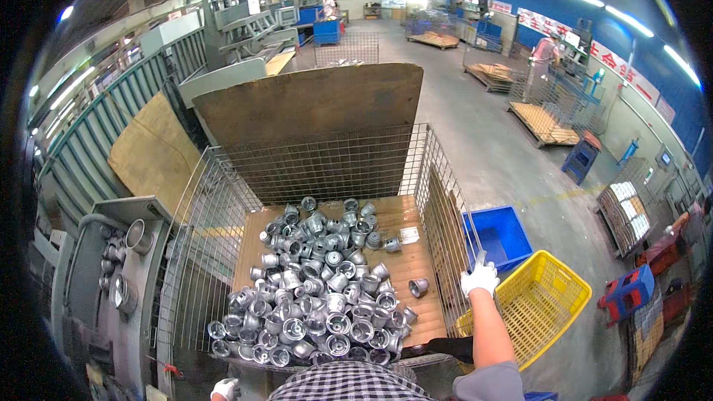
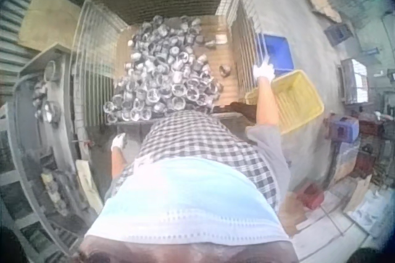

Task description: The person deburrs metal rings using a scraping tool, then places the rings into an industrial machine, and finally organizes similar metal parts in a large wire bin. The person wears protective gloves throughout the task.

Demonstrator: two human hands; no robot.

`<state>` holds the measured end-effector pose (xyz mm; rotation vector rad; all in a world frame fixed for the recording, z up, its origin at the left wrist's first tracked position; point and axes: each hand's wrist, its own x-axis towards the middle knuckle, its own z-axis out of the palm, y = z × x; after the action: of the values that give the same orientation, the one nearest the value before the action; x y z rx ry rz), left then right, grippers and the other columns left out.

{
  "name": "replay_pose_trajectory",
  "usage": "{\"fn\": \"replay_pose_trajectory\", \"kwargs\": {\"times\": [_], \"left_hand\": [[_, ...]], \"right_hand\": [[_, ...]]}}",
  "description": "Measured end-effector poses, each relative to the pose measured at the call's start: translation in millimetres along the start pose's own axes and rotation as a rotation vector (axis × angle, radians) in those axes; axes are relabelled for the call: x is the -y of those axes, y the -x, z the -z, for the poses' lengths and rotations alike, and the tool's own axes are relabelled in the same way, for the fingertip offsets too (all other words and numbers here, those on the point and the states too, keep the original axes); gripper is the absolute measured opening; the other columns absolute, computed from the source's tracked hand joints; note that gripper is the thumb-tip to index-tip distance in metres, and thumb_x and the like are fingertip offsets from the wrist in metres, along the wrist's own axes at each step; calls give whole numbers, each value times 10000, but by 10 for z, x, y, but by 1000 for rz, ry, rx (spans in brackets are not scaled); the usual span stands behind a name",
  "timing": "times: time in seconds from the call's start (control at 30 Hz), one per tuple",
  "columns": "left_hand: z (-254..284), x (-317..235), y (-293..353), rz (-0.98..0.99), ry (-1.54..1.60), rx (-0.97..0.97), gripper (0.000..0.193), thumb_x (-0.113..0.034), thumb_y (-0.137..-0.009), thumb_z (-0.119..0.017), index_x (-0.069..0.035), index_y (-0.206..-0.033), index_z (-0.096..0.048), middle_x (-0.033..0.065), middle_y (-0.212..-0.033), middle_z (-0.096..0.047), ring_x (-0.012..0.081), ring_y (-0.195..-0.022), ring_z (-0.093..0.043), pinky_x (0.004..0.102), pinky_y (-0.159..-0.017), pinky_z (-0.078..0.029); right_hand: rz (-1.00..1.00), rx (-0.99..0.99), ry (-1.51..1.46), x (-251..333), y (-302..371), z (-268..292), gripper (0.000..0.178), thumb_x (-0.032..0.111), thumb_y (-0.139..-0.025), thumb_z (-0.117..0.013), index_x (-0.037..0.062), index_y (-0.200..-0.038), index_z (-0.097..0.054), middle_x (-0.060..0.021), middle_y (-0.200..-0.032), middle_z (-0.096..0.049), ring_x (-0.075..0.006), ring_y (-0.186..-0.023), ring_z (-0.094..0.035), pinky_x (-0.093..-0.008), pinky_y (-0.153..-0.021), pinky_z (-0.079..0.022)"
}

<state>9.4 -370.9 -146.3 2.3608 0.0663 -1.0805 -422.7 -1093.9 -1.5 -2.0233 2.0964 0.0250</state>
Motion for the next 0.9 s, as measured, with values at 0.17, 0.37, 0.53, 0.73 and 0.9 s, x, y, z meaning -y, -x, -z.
{"fn": "replay_pose_trajectory", "kwargs": {"times": [0.17, 0.37, 0.53, 0.73, 0.9], "left_hand": [[-263, -310, 522, 6, -268, 141, 629, -438, -905, -695, 20, -1330, -622, 127, -979, -733, 171, -758, -651, 344, -708, -550], [-462, -353, 85, -291, -341, 249, 644, -453, -877, -711, -42, -1362, -606, 190, -1363, -628, 337, -1278, -582, 385, -1081, -441], [-229, -459, -46, -218, -154, 416, 509, -291, -952, -696, 11, -1351, -603, 169, -1287, -671, 226, -1193, -621, 328, -1030, -466], [198, -160, -297, -214, -324, 485, 508, -299, -948, -698, 2, -1348, -609, 167, -1273, -681, 238, -1167, -639, 340, -1020, -474], [555, -332, -590, -322, -207, 300, 535, -283, -940, -708, 3, -1375, -583, 173, -1329, -648, 274, -1220, -613, 366, -1065, -454]], "right_hand": [[203, -244, 113, -79, 278, -273, 842, 374, -826, -733, 90, -1533, -376, -213, -1515, -421, -393, -1407, -387, -554, -1124, -360], [529, -128, -151, 225, 1522, -628, 584, 273, -862, -719, 25, -1371, -576, -224, -1365, -596, -382, -1269, -555, -423, -1091, -440], [361, 321, 19, -1, 2621, -1236, 611, 378, -887, -659, 76, -1407, -548, -218, -1379, -591, -381, -1285, -551, -438, -1103, -425], [111, 558, 15, -382, 3670, -1464, 645, 395, -915, -630, 83, -1465, -501, -207, -1420, -566, -372, -1316, -532, -415, -1109, -422], [87, 549, 9, -280, 3868, -1362, 642, 371, -933, -624, 72, -1482, -480, -217, -1424, -561, -366, -1316, -536, -409, -1110, -420]]}}
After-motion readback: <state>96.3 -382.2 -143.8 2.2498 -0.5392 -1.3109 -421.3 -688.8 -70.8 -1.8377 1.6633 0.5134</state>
